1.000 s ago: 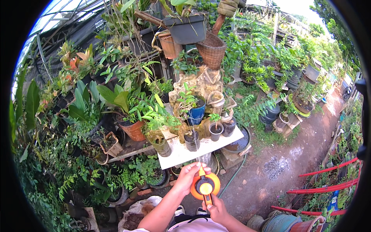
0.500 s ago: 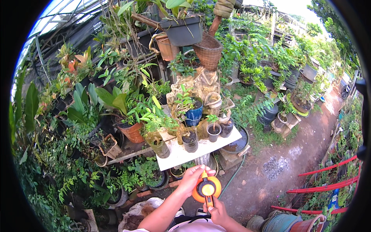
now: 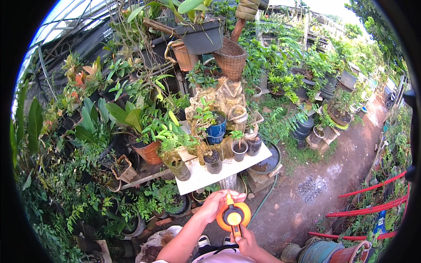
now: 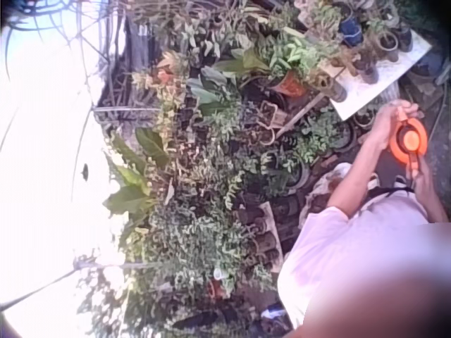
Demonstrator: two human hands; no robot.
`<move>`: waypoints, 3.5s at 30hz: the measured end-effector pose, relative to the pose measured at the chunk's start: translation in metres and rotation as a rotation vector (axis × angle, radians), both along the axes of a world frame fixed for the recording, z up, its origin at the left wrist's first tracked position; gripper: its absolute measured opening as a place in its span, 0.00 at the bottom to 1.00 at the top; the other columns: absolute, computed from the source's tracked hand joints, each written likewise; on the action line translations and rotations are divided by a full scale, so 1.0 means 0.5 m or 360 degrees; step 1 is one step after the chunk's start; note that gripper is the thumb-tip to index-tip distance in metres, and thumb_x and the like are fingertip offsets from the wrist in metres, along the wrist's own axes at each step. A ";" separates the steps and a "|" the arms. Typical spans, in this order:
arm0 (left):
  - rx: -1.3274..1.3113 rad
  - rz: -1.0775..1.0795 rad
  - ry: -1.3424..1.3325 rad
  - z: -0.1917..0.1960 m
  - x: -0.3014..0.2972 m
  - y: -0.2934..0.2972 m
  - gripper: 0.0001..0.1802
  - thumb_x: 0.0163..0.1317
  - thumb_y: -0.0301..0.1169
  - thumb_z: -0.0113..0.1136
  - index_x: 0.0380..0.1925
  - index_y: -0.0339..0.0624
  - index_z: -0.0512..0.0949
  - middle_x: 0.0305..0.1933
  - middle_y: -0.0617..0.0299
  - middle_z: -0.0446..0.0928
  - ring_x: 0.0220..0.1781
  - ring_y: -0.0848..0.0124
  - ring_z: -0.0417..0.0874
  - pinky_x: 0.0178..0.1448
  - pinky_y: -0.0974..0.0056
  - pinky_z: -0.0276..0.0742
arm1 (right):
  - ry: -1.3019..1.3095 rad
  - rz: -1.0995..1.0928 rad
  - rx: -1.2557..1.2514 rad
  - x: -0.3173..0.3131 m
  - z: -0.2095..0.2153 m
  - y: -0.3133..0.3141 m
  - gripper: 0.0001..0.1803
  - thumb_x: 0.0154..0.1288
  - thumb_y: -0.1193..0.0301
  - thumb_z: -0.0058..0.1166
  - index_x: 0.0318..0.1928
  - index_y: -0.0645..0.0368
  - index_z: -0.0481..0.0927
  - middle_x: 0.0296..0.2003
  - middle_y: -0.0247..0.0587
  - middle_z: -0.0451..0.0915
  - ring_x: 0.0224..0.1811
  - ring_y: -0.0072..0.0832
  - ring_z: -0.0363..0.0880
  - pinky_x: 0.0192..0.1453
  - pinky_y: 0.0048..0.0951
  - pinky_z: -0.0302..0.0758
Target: The person uses a handheld pressure sprayer to mist water onto numerous potted plants arranged on shelves and the floor in a greenhouse. The person moves around the area, spraying different plants and occasionally pumping the sprayer to maintain pressure.
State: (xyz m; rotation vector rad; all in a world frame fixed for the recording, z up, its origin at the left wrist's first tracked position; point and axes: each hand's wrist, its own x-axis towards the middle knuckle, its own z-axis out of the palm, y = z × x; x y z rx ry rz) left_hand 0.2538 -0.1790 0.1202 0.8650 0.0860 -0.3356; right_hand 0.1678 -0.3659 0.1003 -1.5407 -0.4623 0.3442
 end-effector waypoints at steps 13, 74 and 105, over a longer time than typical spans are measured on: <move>-0.0098 -0.0113 -0.0145 -0.030 -0.017 0.023 0.20 0.76 0.41 0.43 0.45 0.34 0.77 0.59 0.40 0.76 0.64 0.52 0.77 0.70 0.50 0.70 | -0.0001 0.0054 -0.0046 -0.006 -0.005 0.002 0.16 0.64 0.64 0.40 0.40 0.67 0.71 0.26 0.42 0.78 0.28 0.30 0.78 0.35 0.32 0.74; 0.1913 0.0181 -0.1282 0.041 -0.103 0.016 0.27 0.57 0.42 0.68 0.55 0.44 0.75 0.58 0.55 0.76 0.60 0.56 0.77 0.62 0.54 0.71 | 0.0085 -0.0089 -0.0225 0.030 -0.050 -0.020 0.13 0.62 0.68 0.38 0.37 0.65 0.73 0.20 0.39 0.75 0.22 0.27 0.75 0.29 0.31 0.72; 0.2425 0.0387 -0.1476 0.130 -0.118 0.076 0.12 0.49 0.18 0.57 0.31 0.44 0.84 0.60 0.59 0.79 0.64 0.58 0.78 0.63 0.51 0.74 | -0.0485 0.0047 -0.0668 0.084 -0.040 0.051 0.23 0.52 0.51 0.71 0.27 0.60 0.82 0.19 0.45 0.79 0.22 0.44 0.82 0.28 0.38 0.78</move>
